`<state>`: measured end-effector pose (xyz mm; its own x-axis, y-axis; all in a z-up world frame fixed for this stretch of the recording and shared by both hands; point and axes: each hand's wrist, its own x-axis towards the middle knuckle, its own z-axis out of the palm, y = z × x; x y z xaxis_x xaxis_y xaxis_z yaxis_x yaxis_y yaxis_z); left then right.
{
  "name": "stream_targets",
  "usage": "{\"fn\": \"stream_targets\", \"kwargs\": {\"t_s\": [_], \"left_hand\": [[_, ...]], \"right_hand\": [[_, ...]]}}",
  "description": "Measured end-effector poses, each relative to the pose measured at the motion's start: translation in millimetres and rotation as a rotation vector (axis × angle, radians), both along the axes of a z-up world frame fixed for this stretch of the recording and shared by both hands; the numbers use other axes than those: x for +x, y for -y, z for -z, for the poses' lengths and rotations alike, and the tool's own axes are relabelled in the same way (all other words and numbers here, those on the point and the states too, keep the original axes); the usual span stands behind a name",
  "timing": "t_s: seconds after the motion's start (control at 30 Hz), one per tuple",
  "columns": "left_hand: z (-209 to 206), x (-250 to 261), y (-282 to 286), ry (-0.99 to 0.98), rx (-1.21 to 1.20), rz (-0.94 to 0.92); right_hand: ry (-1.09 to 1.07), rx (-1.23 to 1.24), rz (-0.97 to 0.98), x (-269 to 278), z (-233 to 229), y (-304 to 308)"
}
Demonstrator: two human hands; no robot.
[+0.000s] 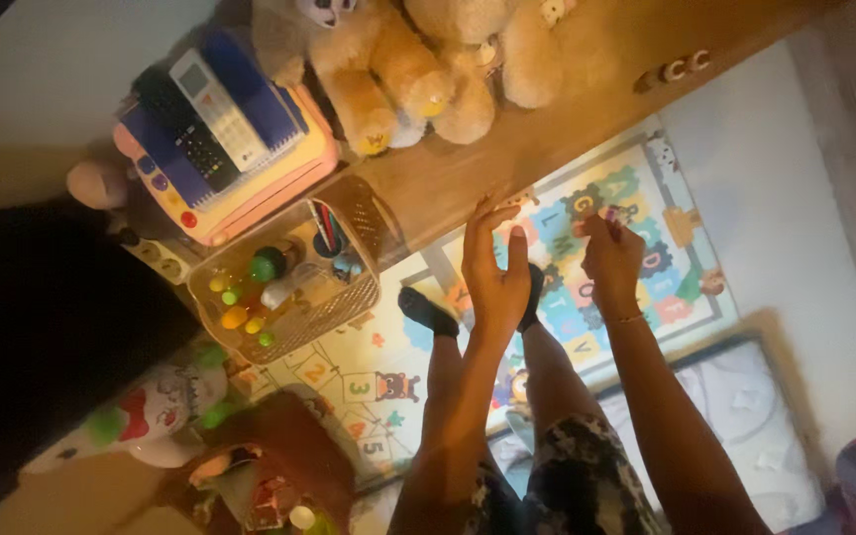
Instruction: The person gathers toys and small items from a shelf and a floor bin, places them into a plastic basket, and moves the basket to a different shelf.
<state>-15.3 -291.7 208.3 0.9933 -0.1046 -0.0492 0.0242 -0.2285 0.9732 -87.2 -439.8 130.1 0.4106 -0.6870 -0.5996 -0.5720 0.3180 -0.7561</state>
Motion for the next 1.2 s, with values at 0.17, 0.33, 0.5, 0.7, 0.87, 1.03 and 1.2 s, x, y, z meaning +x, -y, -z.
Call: {"fn": "stream_targets", "kwargs": {"t_s": [0.17,0.33,0.5,0.7,0.87,1.03,1.2], "left_hand": [[-0.2,6.5,-23.3,0.034,0.053,-0.184],[5.4,20.2,-164.1,0.11,0.048,-0.52],[9.5,34.0,-334.6,0.289,0.546,-0.765],[106.9,38.6,-446.8,-0.29,0.284,-0.635],[171.5,27.1,-461.5,-0.551,0.097,-0.531],[180.8,23.0,-459.3,-0.565,0.026,-0.538],[174.8,8.1,-456.8,-0.698,-0.115,-0.607]], "right_hand": [[0.091,-0.056,-0.337,34.2,-4.4,-18.4],[0.187,0.031,-0.538,69.3,27.3,-103.8],[0.297,-0.402,-0.941,94.6,72.3,-189.3],[0.39,0.189,-0.672,116.1,143.0,-232.2],[0.197,-0.02,-0.819,111.8,129.9,-237.6],[0.086,-0.437,-0.915,122.5,90.6,-245.5],[0.143,-0.276,-0.834,124.3,80.0,-249.2]]}}
